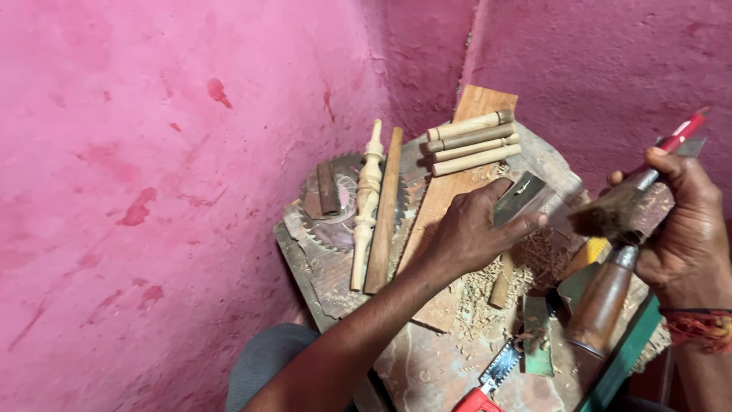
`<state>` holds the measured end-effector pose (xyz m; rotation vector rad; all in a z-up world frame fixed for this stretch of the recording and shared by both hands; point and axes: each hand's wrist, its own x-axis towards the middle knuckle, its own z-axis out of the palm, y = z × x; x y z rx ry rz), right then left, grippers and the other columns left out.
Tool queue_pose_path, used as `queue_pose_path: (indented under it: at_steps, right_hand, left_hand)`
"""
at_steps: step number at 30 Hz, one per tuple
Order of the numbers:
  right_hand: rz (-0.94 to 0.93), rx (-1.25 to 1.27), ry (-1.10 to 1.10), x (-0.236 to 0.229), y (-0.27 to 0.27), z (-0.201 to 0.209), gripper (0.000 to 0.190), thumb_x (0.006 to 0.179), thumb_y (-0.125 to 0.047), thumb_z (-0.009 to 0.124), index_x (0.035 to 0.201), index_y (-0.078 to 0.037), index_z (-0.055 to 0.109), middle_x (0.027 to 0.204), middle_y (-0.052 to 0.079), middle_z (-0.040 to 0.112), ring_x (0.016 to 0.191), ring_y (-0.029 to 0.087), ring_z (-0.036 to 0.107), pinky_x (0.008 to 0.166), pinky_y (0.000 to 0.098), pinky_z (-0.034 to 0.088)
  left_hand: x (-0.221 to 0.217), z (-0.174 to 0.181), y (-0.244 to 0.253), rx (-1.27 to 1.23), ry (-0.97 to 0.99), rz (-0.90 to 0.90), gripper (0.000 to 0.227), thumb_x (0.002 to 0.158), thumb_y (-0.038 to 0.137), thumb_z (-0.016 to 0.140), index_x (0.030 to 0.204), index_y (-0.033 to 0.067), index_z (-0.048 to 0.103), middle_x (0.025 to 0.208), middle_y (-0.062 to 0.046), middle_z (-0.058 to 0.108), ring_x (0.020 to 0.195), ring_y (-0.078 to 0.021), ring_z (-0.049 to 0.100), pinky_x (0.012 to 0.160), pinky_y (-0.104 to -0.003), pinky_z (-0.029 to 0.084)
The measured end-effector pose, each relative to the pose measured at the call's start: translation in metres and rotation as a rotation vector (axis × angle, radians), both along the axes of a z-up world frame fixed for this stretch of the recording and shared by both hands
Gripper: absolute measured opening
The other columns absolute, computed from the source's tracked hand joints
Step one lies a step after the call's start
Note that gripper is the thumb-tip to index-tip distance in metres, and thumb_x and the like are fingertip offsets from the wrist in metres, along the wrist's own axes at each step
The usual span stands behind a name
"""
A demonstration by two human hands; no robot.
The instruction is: The person organizes various woodworking tools and wooden pieces on a cluttered workbench. They move a circular saw blade, a chisel, and several wooden dowels, then use a brush to sweep sawdust off the surface before placing items into a cardboard box.
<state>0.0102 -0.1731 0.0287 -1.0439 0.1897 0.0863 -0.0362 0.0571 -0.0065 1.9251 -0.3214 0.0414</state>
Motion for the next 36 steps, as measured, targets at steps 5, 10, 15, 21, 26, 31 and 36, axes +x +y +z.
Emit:
queue_pose_path:
  at_steps: [5,10,15,21,26,31,36]
  right_hand:
    - [0.008,-0.074,0.017,0.002,-0.006,-0.009,0.024,0.101,-0.026,0.073,0.111,-0.017,0.054,0.099,0.003,0.065,0.096,0.016,0.071,0.092,0.0436,0.063]
    - [0.048,-0.090,0.046,0.009,-0.017,-0.017,0.022,0.103,-0.028,0.074,0.106,-0.019,0.054,0.099,0.006,0.066,0.093,0.018,0.069,0.090,0.0421,0.062]
    - [0.024,0.055,0.089,0.019,-0.026,-0.025,0.024,0.098,-0.030,0.074,0.110,-0.019,0.056,0.099,0.005,0.070,0.089,0.015,0.071,0.085,0.0365,0.063]
    - [0.018,0.071,0.097,0.023,-0.048,-0.020,0.029,0.100,-0.031,0.080,0.107,-0.020,0.054,0.099,0.008,0.071,0.088,0.019,0.072,0.085,0.0422,0.064]
    - [-0.123,0.131,0.097,0.035,-0.079,-0.018,0.020,0.089,-0.028,0.080,0.096,-0.015,0.066,0.096,0.006,0.071,0.086,0.019,0.074,0.087,0.0442,0.067]
    - [-0.121,0.156,0.026,0.041,-0.096,-0.020,0.024,0.092,-0.027,0.085,0.097,-0.015,0.064,0.099,0.006,0.069,0.089,0.021,0.073,0.093,0.0434,0.065]
    - [-0.162,0.160,0.100,0.036,-0.108,-0.023,0.026,0.087,-0.028,0.084,0.098,-0.015,0.064,0.093,0.006,0.070,0.082,0.021,0.074,0.083,0.0408,0.067]
  left_hand:
    - [0.013,0.016,0.046,-0.165,0.235,0.159,0.068,0.090,0.046,0.060,0.146,0.0099,0.049,0.099,-0.013,0.073,0.062,-0.0130,0.070,0.042,-0.025,0.060]
    - [0.006,0.013,0.155,0.538,0.380,0.613,0.047,0.099,0.035,0.059,0.137,0.0096,0.050,0.092,-0.010,0.075,0.064,-0.0223,0.070,0.060,-0.043,0.061]
    - [-0.007,-0.009,0.193,0.845,0.261,0.670,0.056,0.090,0.035,0.075,0.129,0.0020,0.053,0.104,-0.025,0.070,0.095,-0.0425,0.071,0.083,-0.059,0.055]
    - [-0.012,0.011,0.184,0.904,0.302,0.688,0.066,0.090,0.046,0.075,0.131,-0.0010,0.053,0.110,-0.029,0.065,0.102,-0.0449,0.065,0.082,-0.059,0.053]
    - [-0.032,0.013,0.111,0.699,-0.340,0.493,0.042,0.097,0.022,0.072,0.130,0.0001,0.060,0.116,-0.022,0.068,0.107,-0.0382,0.068,0.087,-0.053,0.057]
    - [-0.049,0.002,-0.029,0.565,-0.122,0.014,0.041,0.091,0.028,0.069,0.119,-0.0016,0.066,0.111,-0.027,0.066,0.088,-0.0381,0.071,0.071,-0.050,0.061]
    - [-0.050,-0.005,-0.094,0.623,0.112,-0.060,0.046,0.092,0.036,0.074,0.108,-0.0058,0.064,0.090,-0.026,0.072,0.084,-0.0399,0.073,0.076,-0.052,0.060]
